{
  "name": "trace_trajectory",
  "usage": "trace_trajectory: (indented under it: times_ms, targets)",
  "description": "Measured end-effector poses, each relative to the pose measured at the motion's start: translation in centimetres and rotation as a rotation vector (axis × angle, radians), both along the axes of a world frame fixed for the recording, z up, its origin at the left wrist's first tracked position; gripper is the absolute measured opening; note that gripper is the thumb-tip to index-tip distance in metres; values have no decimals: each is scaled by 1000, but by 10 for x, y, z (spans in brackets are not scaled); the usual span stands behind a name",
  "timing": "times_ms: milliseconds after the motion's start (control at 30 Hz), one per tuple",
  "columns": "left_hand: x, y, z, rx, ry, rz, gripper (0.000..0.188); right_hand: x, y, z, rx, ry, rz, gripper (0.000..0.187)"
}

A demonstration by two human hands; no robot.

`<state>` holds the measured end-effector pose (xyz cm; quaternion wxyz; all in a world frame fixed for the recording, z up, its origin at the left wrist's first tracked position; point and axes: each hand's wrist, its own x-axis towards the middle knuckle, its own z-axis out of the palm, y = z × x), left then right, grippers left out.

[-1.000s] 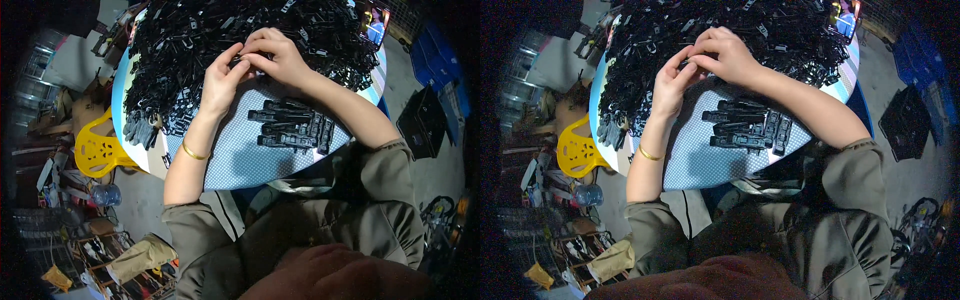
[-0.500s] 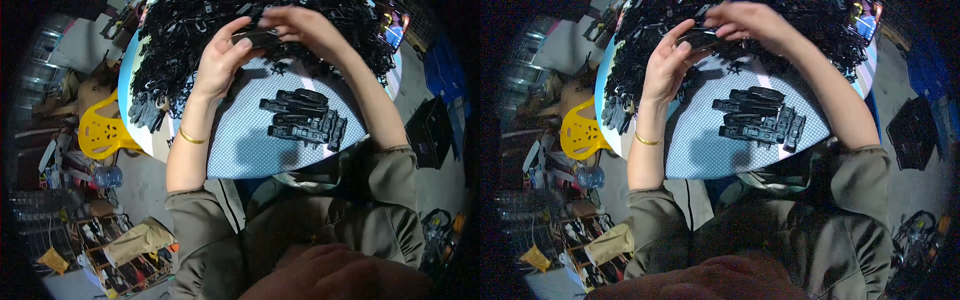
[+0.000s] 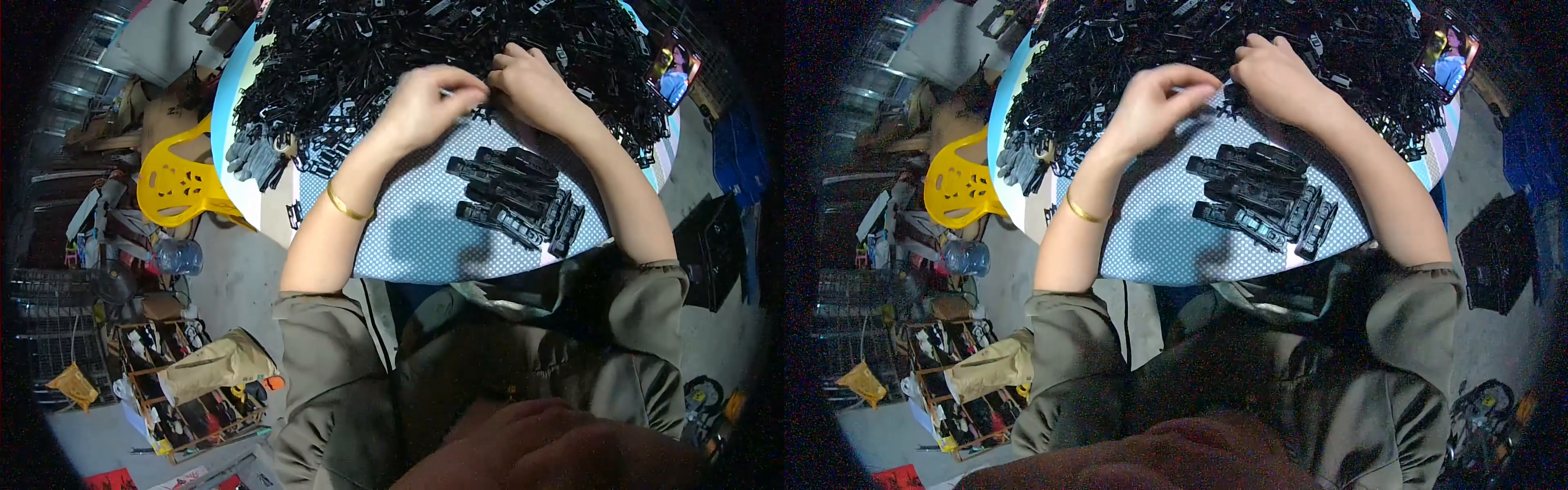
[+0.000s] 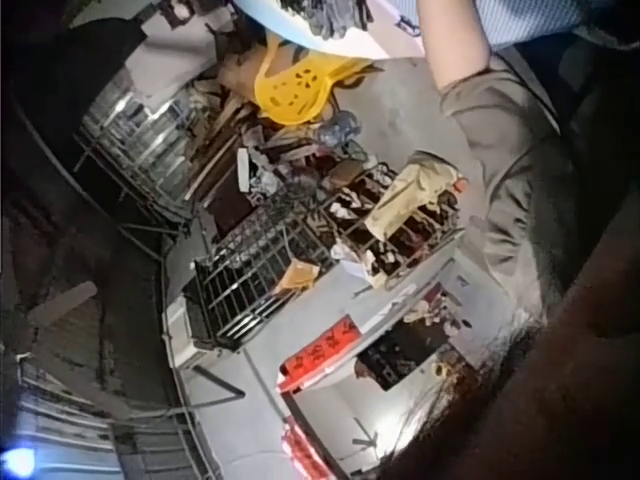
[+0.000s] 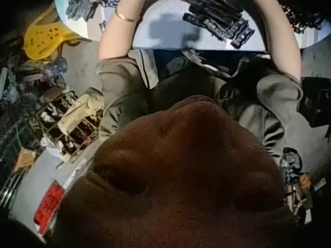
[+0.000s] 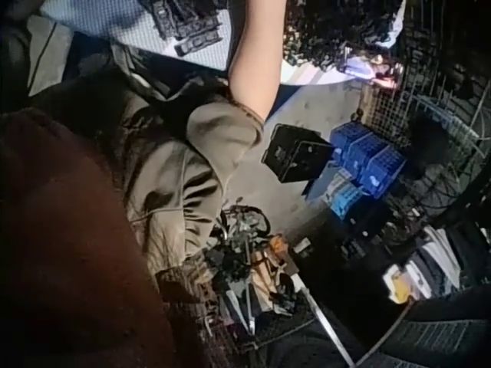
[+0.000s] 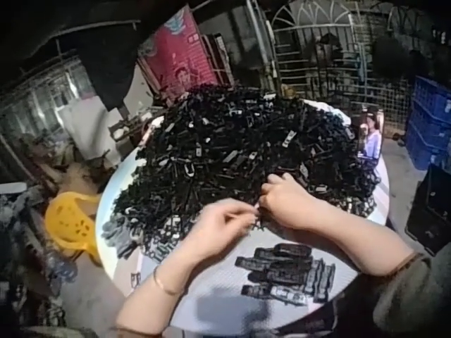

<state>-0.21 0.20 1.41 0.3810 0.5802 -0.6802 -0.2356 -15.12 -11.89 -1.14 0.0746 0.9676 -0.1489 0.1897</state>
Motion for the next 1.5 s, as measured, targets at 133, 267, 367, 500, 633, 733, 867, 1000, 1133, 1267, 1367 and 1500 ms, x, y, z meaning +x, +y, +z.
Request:
trace_trajectory:
  times_ms: [133,267,367,500,633,733,867,1000,1133,1267,1367,1500]
  targets:
    - [14,-29,-23,-222,-272,258,17,-1,-6,-1,-5,-49,42,17]
    - [-2,-51,-34,-256,-634,301,16,-6,-18,7,136,-119,71,19]
    - [-13,-59,-32,-238,-823,306,14,-12,-23,11,164,-197,44,20]
    - [-23,-69,-31,-200,-1056,372,12,-12,-26,11,175,-261,50,20]
    - [-14,-56,-25,-178,-994,273,12,-10,-24,9,287,-391,102,18]
    - [-9,-38,-32,-256,-938,146,9,-12,-18,20,432,-343,81,17]
    - [-8,-31,-31,-342,-888,62,13,-4,-17,14,483,-464,128,22]
    - [-12,-35,-32,-354,-872,116,15,-7,-15,19,471,-635,82,23]
    - [-15,-39,-33,-458,-989,54,11,-10,-19,23,803,-801,86,15]
    - [-6,-30,-36,-392,-959,-12,32,-8,-5,37,957,-901,142,20]
    - [-4,-36,-34,-332,-942,84,33,-6,-18,26,982,-852,184,26]
    - [-2,-41,-30,-302,-951,95,27,-5,-21,18,781,-761,119,22]
